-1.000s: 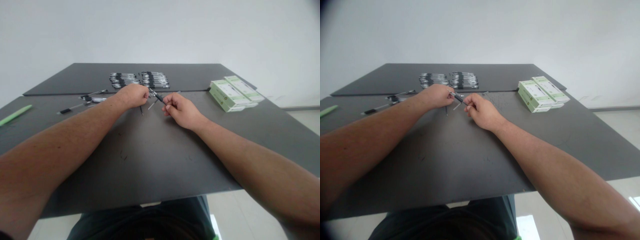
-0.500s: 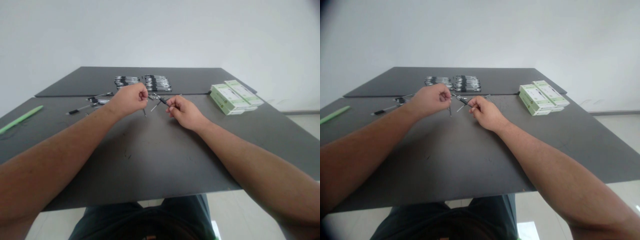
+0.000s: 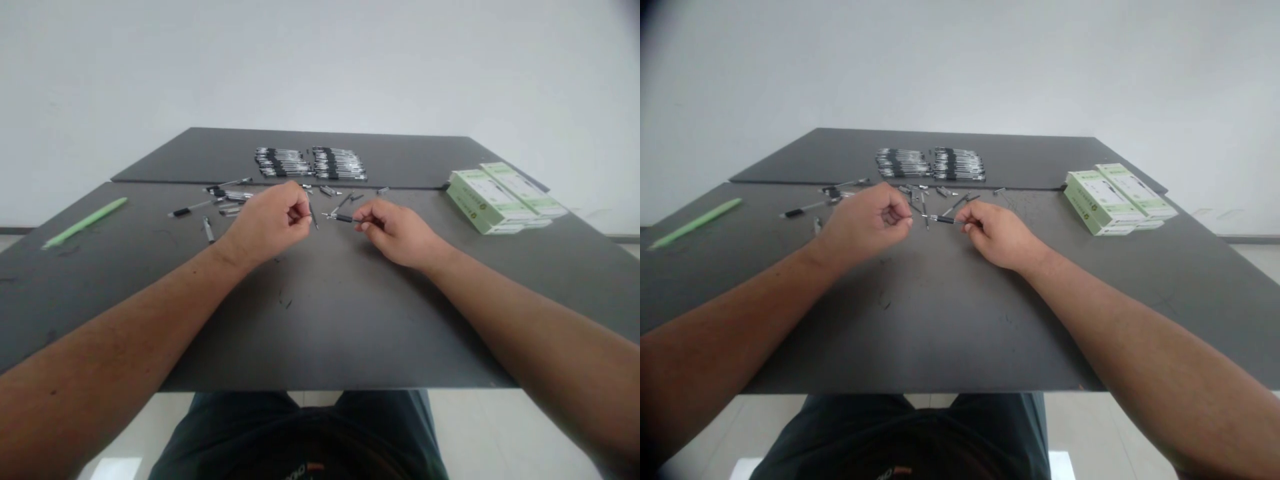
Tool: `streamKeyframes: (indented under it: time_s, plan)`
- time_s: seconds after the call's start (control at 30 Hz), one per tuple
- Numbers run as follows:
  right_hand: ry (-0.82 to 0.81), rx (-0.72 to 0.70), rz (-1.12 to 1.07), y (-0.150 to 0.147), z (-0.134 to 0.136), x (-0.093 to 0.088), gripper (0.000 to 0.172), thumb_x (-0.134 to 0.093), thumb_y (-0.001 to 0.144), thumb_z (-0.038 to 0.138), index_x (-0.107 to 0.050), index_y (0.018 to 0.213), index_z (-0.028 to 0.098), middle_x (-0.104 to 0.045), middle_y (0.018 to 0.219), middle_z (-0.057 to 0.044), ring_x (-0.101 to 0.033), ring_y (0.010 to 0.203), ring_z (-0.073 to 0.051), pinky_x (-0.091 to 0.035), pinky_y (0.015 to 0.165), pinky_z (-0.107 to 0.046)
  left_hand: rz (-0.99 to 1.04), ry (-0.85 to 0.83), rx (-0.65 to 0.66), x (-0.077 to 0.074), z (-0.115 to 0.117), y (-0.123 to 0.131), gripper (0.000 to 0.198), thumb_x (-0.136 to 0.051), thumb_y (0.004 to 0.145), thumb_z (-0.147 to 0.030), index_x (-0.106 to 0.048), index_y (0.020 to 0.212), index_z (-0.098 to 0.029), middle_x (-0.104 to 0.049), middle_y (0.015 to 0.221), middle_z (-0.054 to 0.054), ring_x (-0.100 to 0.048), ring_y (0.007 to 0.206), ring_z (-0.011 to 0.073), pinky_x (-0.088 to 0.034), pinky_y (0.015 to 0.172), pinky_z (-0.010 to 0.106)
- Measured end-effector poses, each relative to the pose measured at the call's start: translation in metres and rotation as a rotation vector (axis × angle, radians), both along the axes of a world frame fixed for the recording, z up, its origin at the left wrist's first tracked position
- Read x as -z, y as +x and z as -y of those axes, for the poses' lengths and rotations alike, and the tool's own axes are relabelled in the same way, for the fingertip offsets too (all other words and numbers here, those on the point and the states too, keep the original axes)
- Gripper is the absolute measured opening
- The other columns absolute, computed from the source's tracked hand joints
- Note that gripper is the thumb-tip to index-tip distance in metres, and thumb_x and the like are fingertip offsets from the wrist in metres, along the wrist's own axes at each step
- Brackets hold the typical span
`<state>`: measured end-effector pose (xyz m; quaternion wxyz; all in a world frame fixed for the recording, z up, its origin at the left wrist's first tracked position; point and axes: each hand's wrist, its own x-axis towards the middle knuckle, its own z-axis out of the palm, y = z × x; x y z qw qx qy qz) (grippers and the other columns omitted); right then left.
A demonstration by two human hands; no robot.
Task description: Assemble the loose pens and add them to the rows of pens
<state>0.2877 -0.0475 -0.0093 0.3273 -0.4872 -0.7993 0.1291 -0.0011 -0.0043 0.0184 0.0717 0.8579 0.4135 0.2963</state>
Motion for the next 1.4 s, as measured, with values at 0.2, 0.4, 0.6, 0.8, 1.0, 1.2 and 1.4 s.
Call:
streamKeyframes:
  time_s: [0.2, 0.4, 0.6, 0.8, 1.0, 1.2, 1.4]
  plan:
    - [0.039, -0.026, 0.072, -0.001, 0.003, -0.003, 0.025, -0.061, 0.093, 0.017, -0.079, 0.108, 0.024, -0.084, 0.104, -0.007, -0.074, 0.093, -0.027, -0.055, 0.087, -0.038, -0.125, 0.118, 0.098, 0.000, 0.002, -0.001, 0.006, -0.065, 0.089, -0.018, -0.065, 0.089, -0.023, -0.075, 0.093, 0.004, -0.071, 0.086, 0.0227, -0.058, 0.086, 0.037]
    - [0.065, -0.035, 0.143, -0.001, 0.004, -0.002, 0.027, -0.059, 0.096, 0.017, -0.081, 0.111, 0.022, -0.085, 0.107, -0.008, -0.076, 0.096, -0.027, -0.055, 0.090, -0.037, -0.068, 0.227, 0.226, 0.004, -0.001, -0.001, 0.010, -0.064, 0.087, -0.013, -0.063, 0.090, -0.022, -0.071, 0.088, 0.002, -0.065, 0.077, 0.0200, -0.055, 0.078, 0.035]
    - [0.078, -0.027, 0.186, -0.001, 0.003, -0.001, 0.028, -0.059, 0.096, 0.016, -0.081, 0.113, 0.022, -0.085, 0.107, -0.008, -0.076, 0.098, -0.027, -0.056, 0.091, -0.037, -0.068, 0.246, 0.272, 0.005, 0.000, 0.001, 0.013, -0.063, 0.087, -0.010, -0.061, 0.088, -0.022, -0.072, 0.089, 0.002, -0.067, 0.081, 0.0211, -0.055, 0.078, 0.035]
    - [0.102, -0.048, 0.237, -0.001, 0.003, -0.001, 0.030, -0.059, 0.097, 0.015, -0.082, 0.116, 0.022, -0.086, 0.110, -0.009, -0.077, 0.102, -0.027, -0.056, 0.094, -0.038, -0.121, 0.233, 0.298, 0.005, 0.002, 0.004, 0.012, -0.060, 0.090, -0.010, -0.063, 0.089, -0.022, -0.072, 0.090, 0.005, -0.069, 0.086, 0.0237, -0.056, 0.082, 0.036]
    - [0.167, -0.062, 0.275, 0.000, 0.004, -0.001, 0.033, -0.059, 0.097, 0.014, -0.083, 0.120, 0.021, -0.087, 0.114, -0.010, -0.078, 0.105, -0.028, -0.058, 0.095, -0.038, -0.177, 0.211, 0.308, 0.006, 0.002, 0.004, 0.014, -0.058, 0.090, -0.010, -0.065, 0.092, -0.021, -0.072, 0.092, 0.005, -0.071, 0.091, 0.0248, -0.056, 0.086, 0.036]
    - [0.198, -0.073, 0.292, 0.000, 0.006, -0.003, 0.033, -0.059, 0.098, 0.013, -0.083, 0.120, 0.020, -0.087, 0.112, -0.010, -0.079, 0.103, -0.028, -0.059, 0.093, -0.038, -0.186, 0.203, 0.319, 0.007, 0.002, 0.005, 0.014, -0.058, 0.090, -0.010, -0.065, 0.093, -0.022, -0.072, 0.092, 0.005, -0.071, 0.093, 0.0251, -0.057, 0.088, 0.037]
    - [0.200, -0.088, 0.320, -0.002, 0.007, -0.005, 0.034, -0.059, 0.097, 0.013, -0.083, 0.121, 0.020, -0.088, 0.113, -0.010, -0.080, 0.104, -0.027, -0.060, 0.094, -0.038, -0.174, 0.198, 0.337, 0.010, 0.002, 0.006, 0.014, -0.060, 0.089, -0.010, -0.066, 0.095, -0.022, -0.073, 0.094, 0.005, -0.072, 0.093, 0.0254, -0.057, 0.088, 0.037]
